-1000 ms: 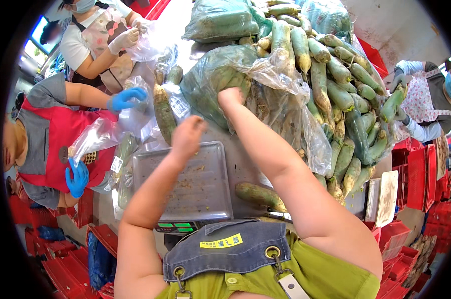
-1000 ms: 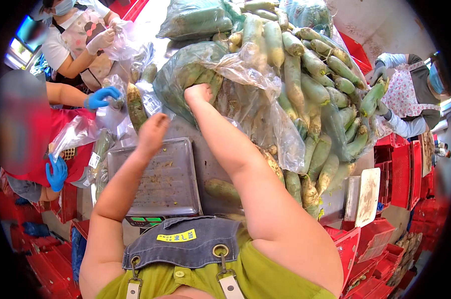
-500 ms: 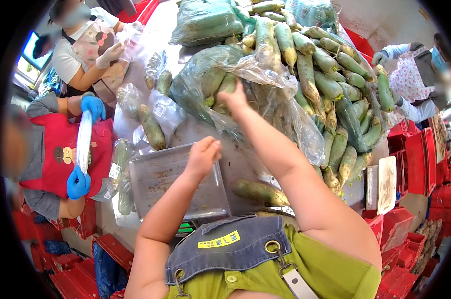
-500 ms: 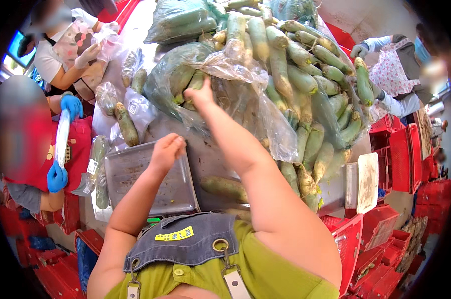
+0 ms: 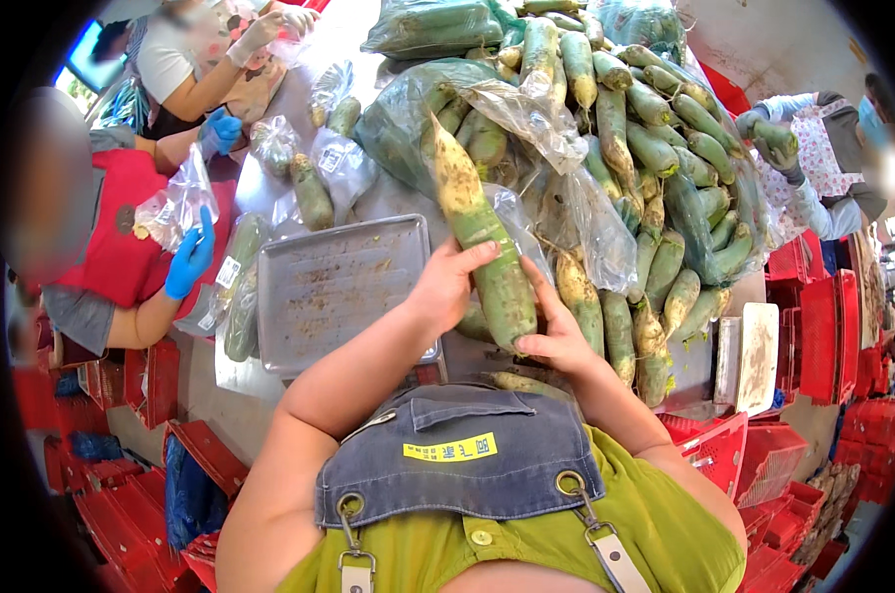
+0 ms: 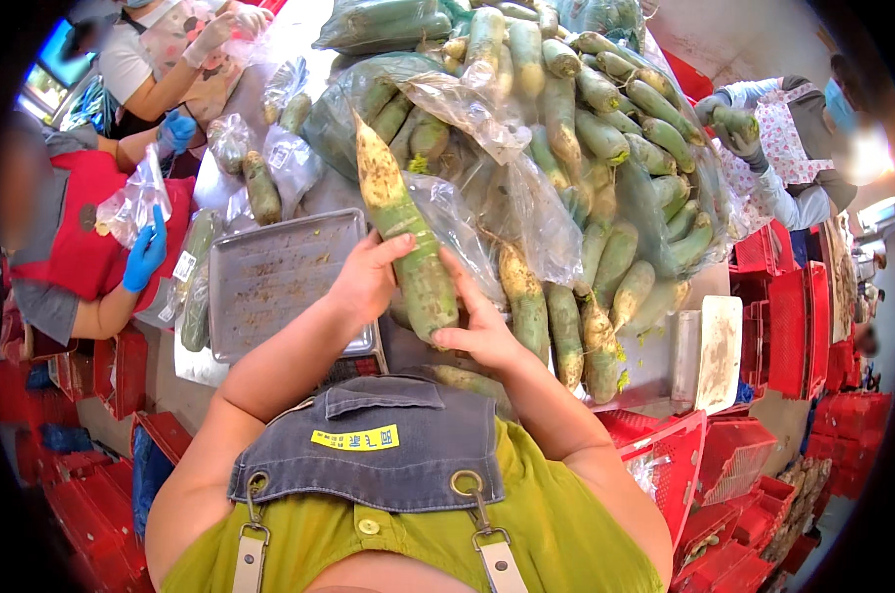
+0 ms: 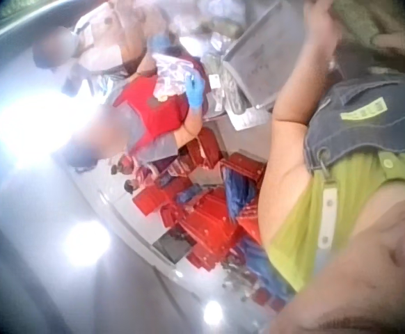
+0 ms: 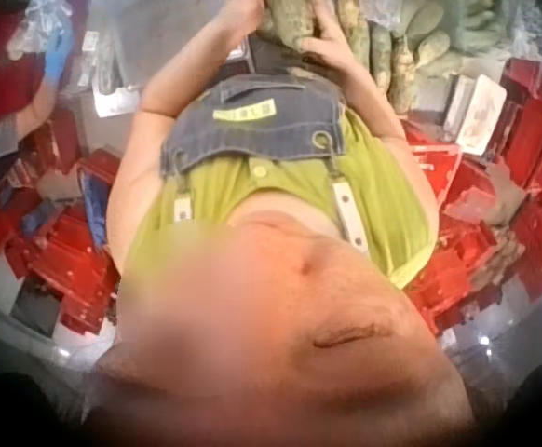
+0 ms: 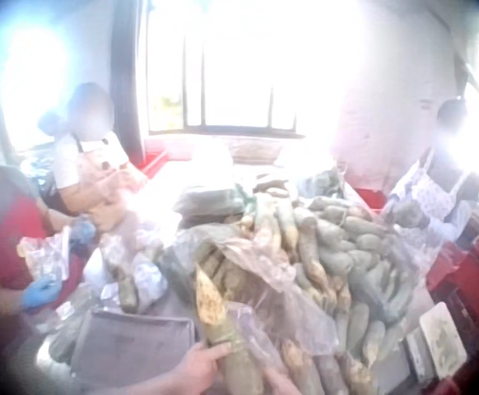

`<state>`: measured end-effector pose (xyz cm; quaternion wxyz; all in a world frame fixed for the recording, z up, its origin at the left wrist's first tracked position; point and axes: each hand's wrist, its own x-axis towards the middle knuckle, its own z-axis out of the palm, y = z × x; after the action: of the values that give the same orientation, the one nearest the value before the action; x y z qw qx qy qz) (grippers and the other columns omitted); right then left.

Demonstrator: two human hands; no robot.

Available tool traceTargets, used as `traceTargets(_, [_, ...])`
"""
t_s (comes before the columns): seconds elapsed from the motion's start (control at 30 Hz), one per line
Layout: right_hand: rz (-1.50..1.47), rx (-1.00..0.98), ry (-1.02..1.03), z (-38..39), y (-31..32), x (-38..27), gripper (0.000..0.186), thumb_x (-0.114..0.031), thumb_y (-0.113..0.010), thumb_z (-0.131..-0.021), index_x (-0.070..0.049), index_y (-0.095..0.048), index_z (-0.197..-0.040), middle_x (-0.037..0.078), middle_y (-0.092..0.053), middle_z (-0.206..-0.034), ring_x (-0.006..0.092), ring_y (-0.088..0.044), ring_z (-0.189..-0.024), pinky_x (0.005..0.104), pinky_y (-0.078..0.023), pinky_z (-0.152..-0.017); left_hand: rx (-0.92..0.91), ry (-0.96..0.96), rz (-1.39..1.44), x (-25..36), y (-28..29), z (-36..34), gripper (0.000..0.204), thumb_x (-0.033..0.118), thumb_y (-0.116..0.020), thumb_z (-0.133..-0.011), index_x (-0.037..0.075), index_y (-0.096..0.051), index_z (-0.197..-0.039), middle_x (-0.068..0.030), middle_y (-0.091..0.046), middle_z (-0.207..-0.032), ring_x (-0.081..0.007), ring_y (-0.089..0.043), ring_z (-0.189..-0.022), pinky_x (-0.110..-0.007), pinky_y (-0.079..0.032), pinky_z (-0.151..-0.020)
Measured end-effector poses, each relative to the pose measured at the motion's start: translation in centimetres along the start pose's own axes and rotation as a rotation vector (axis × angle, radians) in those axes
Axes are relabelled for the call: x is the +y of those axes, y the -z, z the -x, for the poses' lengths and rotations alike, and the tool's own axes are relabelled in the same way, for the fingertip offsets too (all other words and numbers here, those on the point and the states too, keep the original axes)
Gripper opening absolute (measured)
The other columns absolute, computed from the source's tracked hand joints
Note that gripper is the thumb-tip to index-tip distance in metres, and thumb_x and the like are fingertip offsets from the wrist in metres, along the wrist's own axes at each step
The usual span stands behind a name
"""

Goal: The person weighs green vegetables, likely luffa, on a digital scale in a market setting. They pick up individual vegetables, place them on the scale, and then move them into a red plastic basket. The process is repeated continuously throughout the video.

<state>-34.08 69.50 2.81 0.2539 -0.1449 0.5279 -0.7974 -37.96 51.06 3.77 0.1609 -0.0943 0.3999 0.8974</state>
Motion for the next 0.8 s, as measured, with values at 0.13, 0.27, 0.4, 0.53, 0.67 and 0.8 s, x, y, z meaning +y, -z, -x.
traceTargets(0.13, [0.532, -0.109, 0.043, -1.5, -1.5, -0.1, 0.059, -0.004, -0.057, -0.087, -0.001, -0.031, -0.140, 0.014, -0.051, -0.126, 0.0198, -0.051, -0.111, 0.0313, -0.039, -0.095, 0.222, -0.208, -0.426, 4.4, 3.1, 1.0, 0.052, 0.014, -0.070, -0.076, 0.002, -0.045, -0.120, -0.0108, -0.058, -0.104, -0.0222, -0.058, -0.090, -0.036, -0.049, -0.082])
traceTargets(0.27, [0.860, 0.056, 0.257, -2.2, -0.6, 2.4, 0.024, -0.015, -0.059, -0.084, 0.000, -0.061, -0.102, 0.017, -0.063, -0.102, 0.0322, -0.060, -0.094, 0.0381, -0.047, -0.083, 0.324, -0.267, -1.319, 10.3, 9.0, 4.2, 0.057, 0.020, -0.078, -0.064, 0.004, -0.052, -0.112, -0.0133, -0.062, -0.095, -0.0276, -0.061, -0.087, -0.036, -0.048, -0.077])
traceTargets(0.4, [1.154, -0.005, 0.067, -0.3, -0.1, 4.5, 0.023, -0.023, -0.057, -0.084, -0.001, -0.061, -0.077, 0.019, -0.059, -0.077, 0.0378, -0.056, -0.080, 0.0438, -0.045, -0.071, 0.241, -0.138, -1.936, 11.2, 14.3, 8.0, 0.065, 0.027, -0.079, -0.055, 0.012, -0.055, -0.113, -0.0168, -0.062, -0.100, -0.0364, -0.058, -0.094, -0.042, -0.046, -0.083])
traceTargets(0.53, [1.188, 0.072, -0.023, 1.1, -0.5, 5.7, 0.031, -0.027, -0.058, -0.083, 0.000, -0.060, -0.069, 0.020, -0.058, -0.074, 0.0383, -0.055, -0.078, 0.0450, -0.044, -0.068, 0.254, -0.059, -1.976, 9.6, 17.7, 10.0, 0.065, 0.026, -0.079, -0.057, 0.009, -0.056, -0.115, -0.0148, -0.061, -0.109, -0.0338, -0.055, -0.104, -0.039, -0.043, -0.090])
traceTargets(0.67, [1.194, 0.208, 0.089, 1.4, 0.6, 6.2, 0.015, -0.015, -0.062, -0.080, -0.002, -0.064, -0.087, 0.019, -0.063, -0.083, 0.0364, -0.059, -0.087, 0.0409, -0.047, -0.078, 0.239, -0.171, -1.371, 10.8, 20.6, 10.2, 0.053, 0.030, -0.067, -0.082, 0.007, -0.051, -0.127, -0.0130, -0.059, -0.118, -0.0242, -0.055, -0.108, -0.032, -0.041, -0.094])
traceTargets(0.8, [1.084, 0.301, 0.076, 0.9, 1.4, 5.3, 0.014, -0.007, -0.060, -0.084, -0.002, -0.061, -0.096, 0.011, -0.064, -0.076, 0.0224, -0.063, -0.072, 0.0317, -0.049, -0.068, 0.434, -0.397, -1.069, 15.5, 21.6, 13.1, 0.037, 0.032, -0.054, -0.093, 0.005, -0.058, -0.118, -0.0051, -0.064, -0.103, -0.0159, -0.059, -0.097, -0.029, -0.043, -0.087])
